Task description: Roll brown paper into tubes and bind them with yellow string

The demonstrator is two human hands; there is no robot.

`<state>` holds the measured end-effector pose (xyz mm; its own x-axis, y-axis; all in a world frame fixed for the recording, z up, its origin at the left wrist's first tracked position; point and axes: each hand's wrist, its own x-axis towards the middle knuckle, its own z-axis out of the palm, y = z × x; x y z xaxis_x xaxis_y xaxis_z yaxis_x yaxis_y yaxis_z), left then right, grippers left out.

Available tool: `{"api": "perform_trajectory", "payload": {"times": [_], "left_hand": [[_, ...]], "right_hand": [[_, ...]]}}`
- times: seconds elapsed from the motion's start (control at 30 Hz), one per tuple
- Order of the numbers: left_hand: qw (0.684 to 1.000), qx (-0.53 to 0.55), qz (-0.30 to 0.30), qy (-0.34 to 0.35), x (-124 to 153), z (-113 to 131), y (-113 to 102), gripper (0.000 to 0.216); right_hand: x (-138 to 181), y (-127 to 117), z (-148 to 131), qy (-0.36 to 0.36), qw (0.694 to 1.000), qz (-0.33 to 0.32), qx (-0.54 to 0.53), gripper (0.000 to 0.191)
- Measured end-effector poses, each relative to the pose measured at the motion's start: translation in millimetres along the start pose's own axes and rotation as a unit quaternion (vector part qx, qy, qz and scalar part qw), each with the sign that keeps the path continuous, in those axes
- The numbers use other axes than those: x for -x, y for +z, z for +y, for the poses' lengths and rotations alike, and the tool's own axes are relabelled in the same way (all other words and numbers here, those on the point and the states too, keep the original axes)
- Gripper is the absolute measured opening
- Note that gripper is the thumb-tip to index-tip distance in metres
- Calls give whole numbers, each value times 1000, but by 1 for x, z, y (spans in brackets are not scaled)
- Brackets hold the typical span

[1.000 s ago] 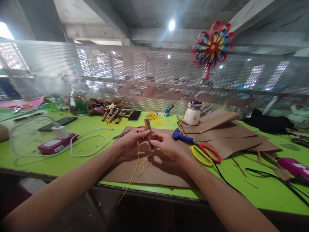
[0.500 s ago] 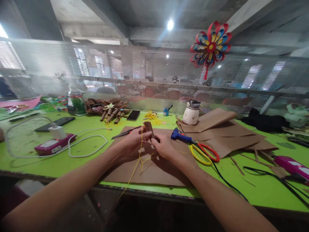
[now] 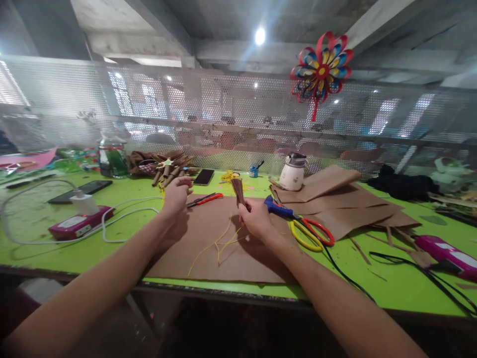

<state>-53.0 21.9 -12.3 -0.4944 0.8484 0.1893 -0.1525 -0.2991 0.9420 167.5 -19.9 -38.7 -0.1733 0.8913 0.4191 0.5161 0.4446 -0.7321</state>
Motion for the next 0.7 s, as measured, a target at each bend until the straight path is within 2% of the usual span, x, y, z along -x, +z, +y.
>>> {"api": "perform_trajectory", "payload": {"times": [0.03, 0.07, 0.13, 0.17, 0.23, 0.27, 0.37, 0.53, 0.7], "left_hand": [[998, -19, -30, 45, 6, 2, 1, 22], [991, -42, -86, 91, 14, 3, 4, 18], [953, -87, -279, 79, 36, 3, 12, 8], [924, -106, -360, 67, 48, 2, 17, 13], [877, -115, -464, 40, 68, -1, 26, 25], [864, -114, -490, 22, 74, -3, 29, 29], [862, -86, -499, -19, 81, -9, 32, 34], [895, -28, -437, -91, 73, -16, 27, 28], [891, -24, -444, -89, 70, -8, 27, 17]], "right_hand": [[-1, 0, 2, 4, 1000, 14, -2, 27], [-2, -1, 3, 9, 1000, 25, -3, 27], [-3, 0, 5, 14, 999, 43, 1, 26], [-3, 0, 5, 13, 999, 50, 3, 25], [-2, 2, 5, 9, 999, 53, 1, 23], [-1, 3, 5, 8, 999, 51, -1, 23], [1, 6, 4, 5, 999, 39, -5, 26], [7, 10, -1, 6, 999, 8, -42, 28], [10, 12, -5, 21, 990, -51, -130, 27]]}}
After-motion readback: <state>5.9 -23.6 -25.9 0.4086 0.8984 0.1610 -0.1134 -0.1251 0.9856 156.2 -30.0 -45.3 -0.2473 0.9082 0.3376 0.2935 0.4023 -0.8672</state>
